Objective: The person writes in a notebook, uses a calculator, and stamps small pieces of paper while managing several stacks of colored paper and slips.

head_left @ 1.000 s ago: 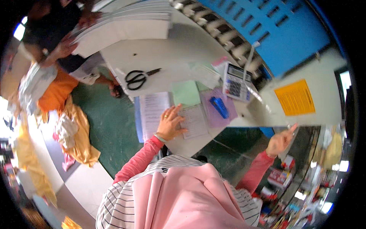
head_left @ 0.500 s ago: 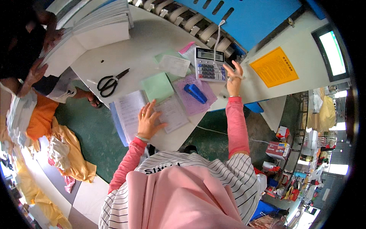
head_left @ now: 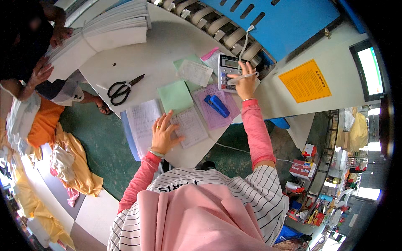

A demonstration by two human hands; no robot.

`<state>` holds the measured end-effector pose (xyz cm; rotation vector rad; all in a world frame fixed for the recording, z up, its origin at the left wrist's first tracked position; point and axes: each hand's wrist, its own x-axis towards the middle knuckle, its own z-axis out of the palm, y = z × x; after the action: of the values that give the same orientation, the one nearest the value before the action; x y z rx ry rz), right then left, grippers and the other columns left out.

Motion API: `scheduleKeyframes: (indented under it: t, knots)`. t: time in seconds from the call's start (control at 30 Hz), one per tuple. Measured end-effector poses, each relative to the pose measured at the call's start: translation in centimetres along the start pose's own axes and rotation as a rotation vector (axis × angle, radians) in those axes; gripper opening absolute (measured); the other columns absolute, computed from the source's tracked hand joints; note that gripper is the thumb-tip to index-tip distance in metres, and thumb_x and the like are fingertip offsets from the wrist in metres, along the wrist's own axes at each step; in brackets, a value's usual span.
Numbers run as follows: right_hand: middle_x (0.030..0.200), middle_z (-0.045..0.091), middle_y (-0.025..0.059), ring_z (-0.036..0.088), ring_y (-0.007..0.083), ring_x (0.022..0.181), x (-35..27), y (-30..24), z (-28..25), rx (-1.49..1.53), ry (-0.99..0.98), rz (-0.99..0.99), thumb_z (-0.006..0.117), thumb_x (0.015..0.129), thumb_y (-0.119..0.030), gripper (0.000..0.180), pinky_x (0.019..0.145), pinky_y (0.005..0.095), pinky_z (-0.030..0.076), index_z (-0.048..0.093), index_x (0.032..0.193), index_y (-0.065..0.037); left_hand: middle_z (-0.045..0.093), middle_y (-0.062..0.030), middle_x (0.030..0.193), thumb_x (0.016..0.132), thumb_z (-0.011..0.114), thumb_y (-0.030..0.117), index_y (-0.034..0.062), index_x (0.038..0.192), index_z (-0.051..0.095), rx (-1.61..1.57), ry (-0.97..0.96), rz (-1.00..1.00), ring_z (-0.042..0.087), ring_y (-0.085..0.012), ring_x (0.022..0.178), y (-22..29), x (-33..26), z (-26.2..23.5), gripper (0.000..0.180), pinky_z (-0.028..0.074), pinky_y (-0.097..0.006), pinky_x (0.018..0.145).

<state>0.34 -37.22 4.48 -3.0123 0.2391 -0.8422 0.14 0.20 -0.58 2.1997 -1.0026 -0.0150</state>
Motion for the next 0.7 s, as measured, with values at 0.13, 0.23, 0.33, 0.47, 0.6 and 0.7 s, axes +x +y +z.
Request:
scheduleKeyframes:
  t: [0.13,0.23,0.33,0.47,0.6,0.7]
  knots:
    - [0.127,0.045,0.0001,0.033,0.0296,0.123,0.6,0.0,-0.6,-0.047,-0.071,-0.01,0.063,0.07,-0.012,0.026,0.102,0.0569,0.017,0.071,0.087,-0.031,0.033,-0.0093,0.139,0.061,0.074,0.038,0.0135,0.093,0.061,-0.02,0.001,0.008,0.033,-0.0336,0.124,0.3,0.1,-0.4,0.043,0.021,-0.048,0.102]
    - [0.127,0.045,0.001,0.034,0.0303,0.122,-0.2,2.0,-0.5,0.04,0.084,0.077,0.059,0.073,-0.01,0.029,0.102,0.0522,0.018,0.07,0.09,-0.031,0.033,-0.0092,0.139,0.061,0.074,0.038,0.0133,0.093,0.061,-0.015,0.013,0.008,0.032,-0.0338,0.124,0.1,0.3,-0.2,0.042,0.021,-0.048,0.102]
    - [0.126,0.045,0.001,0.034,0.03,0.12,-1.7,4.6,-1.0,0.104,0.143,0.139,0.054,0.077,-0.013,0.028,0.102,0.048,0.017,0.07,0.092,-0.03,0.032,-0.0081,0.14,0.059,0.075,0.035,0.0136,0.093,0.061,-0.003,0.011,0.002,0.031,-0.0311,0.126,0.2,0.2,-0.1,0.043,0.021,-0.047,0.102]
    - [0.124,0.047,0.001,0.035,0.0288,0.119,-3.5,5.3,-0.9,0.014,0.128,0.171,0.053,0.077,-0.012,0.027,0.101,0.0454,0.019,0.071,0.091,-0.028,0.032,-0.0078,0.14,0.059,0.075,0.034,0.0135,0.092,0.062,-0.006,-0.004,-0.008,0.031,-0.0313,0.126,0.1,0.3,0.0,0.041,0.021,-0.046,0.102]
    - [0.124,0.046,0.0,0.034,0.0282,0.12,-3.3,4.1,-1.7,0.023,0.111,0.178,0.054,0.077,-0.011,0.026,0.102,0.0464,0.018,0.071,0.087,-0.028,0.032,-0.009,0.14,0.059,0.075,0.033,0.0128,0.092,0.062,-0.027,-0.001,-0.003,0.031,-0.0319,0.126,0.4,0.2,-0.5,0.04,0.021,-0.046,0.102]
    - [0.127,0.043,-0.0019,0.032,0.0273,0.123,-3.6,3.7,-1.0,-0.06,0.029,0.189,0.058,0.075,-0.012,0.023,0.102,0.0515,0.017,0.071,0.084,-0.028,0.032,-0.0096,0.139,0.059,0.075,0.034,0.0125,0.091,0.062,-0.028,-0.001,0.005,0.031,-0.0323,0.126,0.3,0.3,-0.4,0.04,0.021,-0.046,0.102]
